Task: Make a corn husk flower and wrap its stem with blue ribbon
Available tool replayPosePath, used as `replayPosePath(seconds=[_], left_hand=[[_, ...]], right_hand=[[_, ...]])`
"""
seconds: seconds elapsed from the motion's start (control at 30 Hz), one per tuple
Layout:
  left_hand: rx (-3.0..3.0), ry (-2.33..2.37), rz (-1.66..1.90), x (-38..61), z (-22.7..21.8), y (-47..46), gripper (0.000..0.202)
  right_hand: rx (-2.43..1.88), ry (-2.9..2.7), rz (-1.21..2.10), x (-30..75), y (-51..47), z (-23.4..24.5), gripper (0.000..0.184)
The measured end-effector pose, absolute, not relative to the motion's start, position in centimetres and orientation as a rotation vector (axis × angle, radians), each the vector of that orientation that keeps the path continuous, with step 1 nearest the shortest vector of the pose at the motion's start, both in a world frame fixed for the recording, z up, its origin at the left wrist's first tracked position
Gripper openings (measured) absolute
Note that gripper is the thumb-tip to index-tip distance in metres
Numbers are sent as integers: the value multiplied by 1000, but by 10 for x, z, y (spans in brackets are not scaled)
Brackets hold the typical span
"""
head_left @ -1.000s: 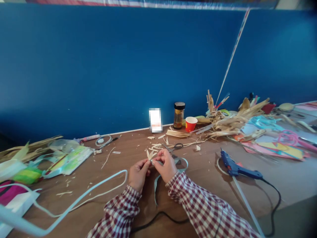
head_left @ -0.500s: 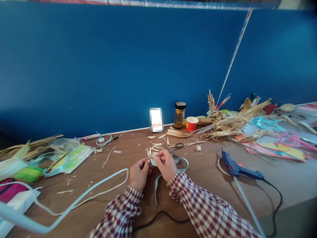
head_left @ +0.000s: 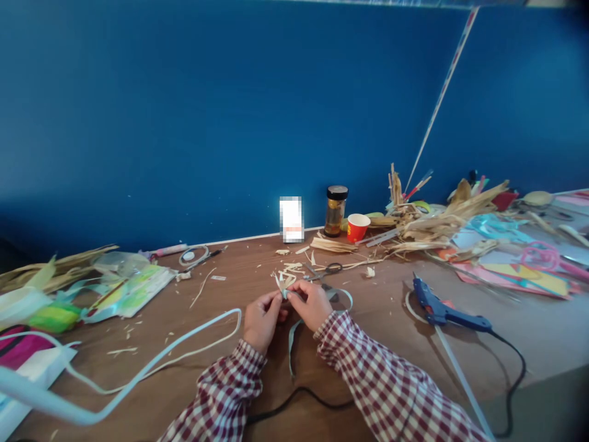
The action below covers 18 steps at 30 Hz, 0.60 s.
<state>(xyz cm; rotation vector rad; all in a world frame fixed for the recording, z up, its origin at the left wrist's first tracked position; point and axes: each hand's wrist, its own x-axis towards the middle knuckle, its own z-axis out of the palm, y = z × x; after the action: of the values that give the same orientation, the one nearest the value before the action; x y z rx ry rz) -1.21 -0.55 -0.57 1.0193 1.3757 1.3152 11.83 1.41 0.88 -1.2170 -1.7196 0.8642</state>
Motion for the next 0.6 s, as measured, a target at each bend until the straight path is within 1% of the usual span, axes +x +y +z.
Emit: replayPosePath(seconds=[0.33,0.4,0.47,0.53,0.6], left_hand=[[963,1306,1292,-10,0,-8,34],[949,1322,1320,-10,1,-8,34],[975,1356,1367,-12,2,-6,32],[1032,1383,1408,-15,1,-5,29],[1075,1389,1427,-16,0,-4,29]], right_hand=[[-1226,-1735,789,120,14,10,15],[-1217,-1746,854,122,14,13,20],[-1189,-1746,1001,124,14,16,23],[-1132,-1746,1135,127,14,21,21],[-1073,-1784,1146,130,14,24,18]])
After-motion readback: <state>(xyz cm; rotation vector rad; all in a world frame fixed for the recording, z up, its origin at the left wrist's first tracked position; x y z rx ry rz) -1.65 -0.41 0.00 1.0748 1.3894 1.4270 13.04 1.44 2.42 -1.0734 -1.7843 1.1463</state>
